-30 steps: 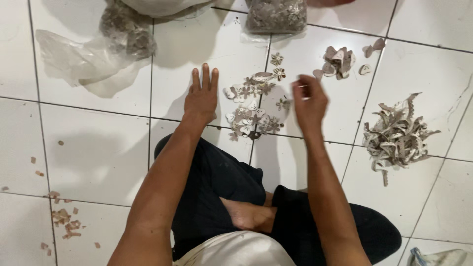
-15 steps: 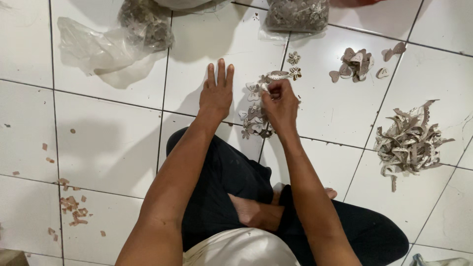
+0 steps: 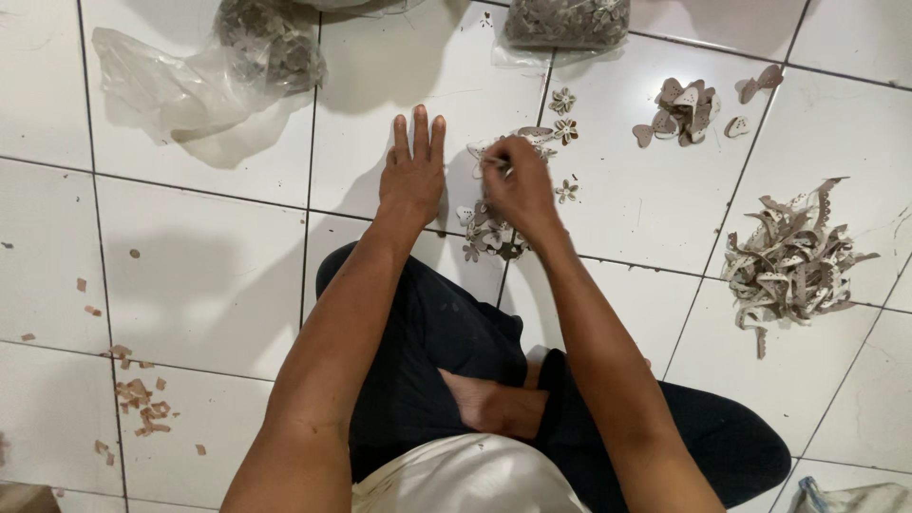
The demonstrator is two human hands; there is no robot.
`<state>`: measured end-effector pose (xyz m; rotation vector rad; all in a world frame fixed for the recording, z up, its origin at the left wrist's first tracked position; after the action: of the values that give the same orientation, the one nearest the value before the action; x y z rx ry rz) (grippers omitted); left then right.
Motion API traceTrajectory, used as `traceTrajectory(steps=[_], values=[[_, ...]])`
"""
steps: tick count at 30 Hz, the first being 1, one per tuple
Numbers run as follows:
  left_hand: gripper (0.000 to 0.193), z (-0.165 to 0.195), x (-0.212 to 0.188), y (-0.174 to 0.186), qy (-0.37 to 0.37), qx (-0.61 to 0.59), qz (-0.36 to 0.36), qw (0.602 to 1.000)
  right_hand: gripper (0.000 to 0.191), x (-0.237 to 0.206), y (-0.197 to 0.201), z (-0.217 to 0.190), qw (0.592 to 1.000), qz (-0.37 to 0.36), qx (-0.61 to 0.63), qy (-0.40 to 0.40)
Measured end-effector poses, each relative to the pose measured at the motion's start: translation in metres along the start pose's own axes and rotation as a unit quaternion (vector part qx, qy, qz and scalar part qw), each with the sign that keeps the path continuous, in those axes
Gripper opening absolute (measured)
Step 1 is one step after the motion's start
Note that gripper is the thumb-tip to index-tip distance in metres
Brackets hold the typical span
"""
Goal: The person sits cross-legged on a tiled floor and sorts small decorative craft pieces by shape. They pick up heart-shaped and flower-shaped items from a mixed pile, separate them into distinct groups, and move scrap material to the side. The person handles the pieces one at a time, organizing them into neat piles on the floor.
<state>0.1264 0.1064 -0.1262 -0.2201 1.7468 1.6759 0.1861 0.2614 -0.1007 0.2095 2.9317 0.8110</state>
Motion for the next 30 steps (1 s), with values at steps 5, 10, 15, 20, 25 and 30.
traceTrajectory(steps=[5,10,15,20,25,30], values=[[0.095,0.000,-0.002,-0.002,-0.008,0.005,0.005,1.000,0.024,-0.023,0.018,0.033,0.973,-0.001,0.101,-0.208],[0.098,0.000,-0.003,-0.002,0.002,0.004,-0.017,1.000,0.023,-0.026,-0.016,-0.003,0.980,0.010,-0.179,0.090],[0.099,-0.002,-0.001,-0.003,0.007,0.016,-0.029,0.999,0.014,-0.016,-0.029,-0.007,0.963,-0.013,-0.253,0.096],[0.102,-0.001,0.000,-0.004,0.004,0.025,-0.046,0.999,0.011,-0.010,-0.034,-0.006,0.946,-0.067,-0.299,0.102],[0.099,-0.003,0.000,-0.012,-0.002,0.009,-0.016,1.000,0.007,-0.025,0.032,0.036,0.997,0.016,0.033,-0.074],[0.104,-0.004,0.005,-0.016,-0.003,0.029,-0.028,0.999,0.004,-0.014,0.161,0.088,0.967,0.176,-0.171,-0.064]])
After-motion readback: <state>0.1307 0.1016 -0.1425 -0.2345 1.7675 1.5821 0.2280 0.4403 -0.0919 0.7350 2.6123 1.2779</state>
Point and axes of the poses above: each hand's wrist, its own x-axis towards the middle knuckle, its own y-axis out of the back of the hand, z = x × y, the point moved 5 cm from there along x, towards the middle knuckle, and after that the axes turned 7 degrees about y, right-handed, at the moved point
